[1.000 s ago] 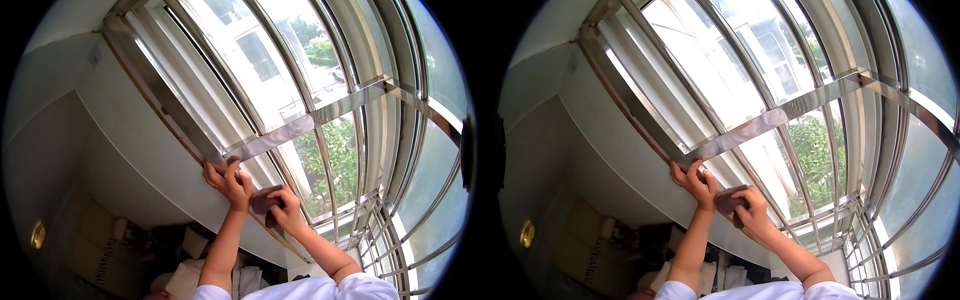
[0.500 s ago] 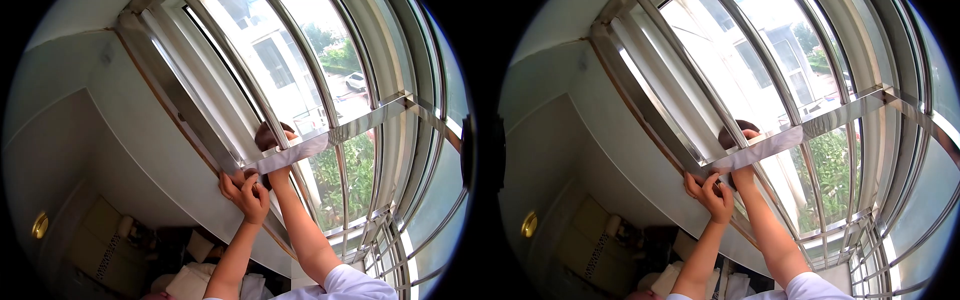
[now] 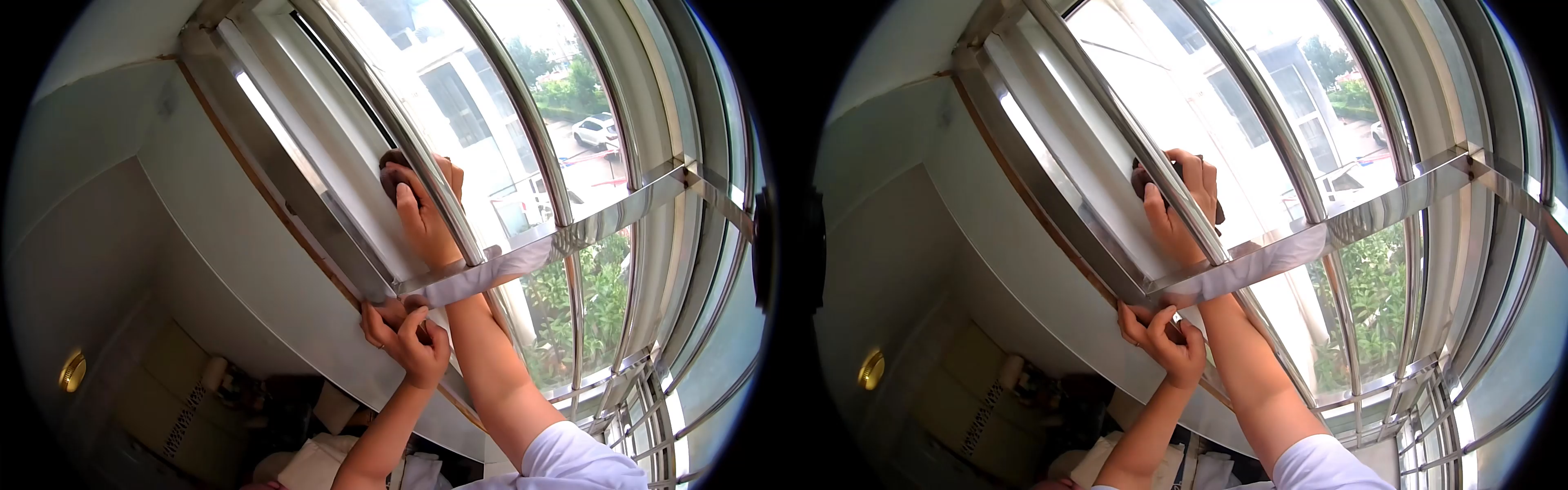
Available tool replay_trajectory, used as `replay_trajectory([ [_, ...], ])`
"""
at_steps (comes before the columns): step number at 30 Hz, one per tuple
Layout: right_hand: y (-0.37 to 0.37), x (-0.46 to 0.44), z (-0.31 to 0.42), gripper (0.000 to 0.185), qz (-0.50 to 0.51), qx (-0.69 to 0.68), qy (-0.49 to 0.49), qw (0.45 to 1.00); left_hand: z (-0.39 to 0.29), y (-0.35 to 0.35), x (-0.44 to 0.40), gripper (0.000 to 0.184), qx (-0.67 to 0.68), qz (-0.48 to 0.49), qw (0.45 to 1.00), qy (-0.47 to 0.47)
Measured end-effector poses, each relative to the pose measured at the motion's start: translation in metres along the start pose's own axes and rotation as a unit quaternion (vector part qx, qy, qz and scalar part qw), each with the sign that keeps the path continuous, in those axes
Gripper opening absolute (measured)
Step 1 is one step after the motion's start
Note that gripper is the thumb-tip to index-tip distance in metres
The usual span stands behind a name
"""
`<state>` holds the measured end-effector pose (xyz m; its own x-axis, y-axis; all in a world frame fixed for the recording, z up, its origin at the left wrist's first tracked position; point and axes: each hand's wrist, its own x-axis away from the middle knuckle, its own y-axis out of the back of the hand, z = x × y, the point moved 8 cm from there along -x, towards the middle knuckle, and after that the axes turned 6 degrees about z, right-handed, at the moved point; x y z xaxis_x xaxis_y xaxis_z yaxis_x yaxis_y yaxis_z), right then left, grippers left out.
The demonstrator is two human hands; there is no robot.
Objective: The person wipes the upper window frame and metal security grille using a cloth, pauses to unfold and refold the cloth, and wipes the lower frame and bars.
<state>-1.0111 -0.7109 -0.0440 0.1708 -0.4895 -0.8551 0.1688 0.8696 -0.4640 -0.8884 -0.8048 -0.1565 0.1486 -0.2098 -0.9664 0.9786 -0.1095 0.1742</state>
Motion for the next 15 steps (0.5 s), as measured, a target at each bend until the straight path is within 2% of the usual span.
replay_trajectory([
  [9, 0.016, 0.046, -0.015, 0.021, 0.007, 0.042, -0.037, 0.998, -0.001, 0.000, -0.002, 0.033, -0.004, 0.012, 1.000, 0.004],
  [10, 0.022, 0.062, -0.021, 0.023, 0.020, 0.061, -0.056, 0.996, -0.001, 0.000, -0.002, 0.032, -0.009, 0.014, 1.000, 0.003],
  [14, 0.045, 0.144, -0.036, 0.025, 0.143, 0.059, -0.012, 0.988, 0.000, -0.001, 0.001, 0.028, -0.011, 0.019, 1.000, 0.010],
  [15, 0.061, 0.150, -0.036, 0.025, 0.154, 0.089, -0.097, 0.979, 0.000, -0.002, 0.002, 0.028, -0.009, 0.019, 1.000, 0.009],
])
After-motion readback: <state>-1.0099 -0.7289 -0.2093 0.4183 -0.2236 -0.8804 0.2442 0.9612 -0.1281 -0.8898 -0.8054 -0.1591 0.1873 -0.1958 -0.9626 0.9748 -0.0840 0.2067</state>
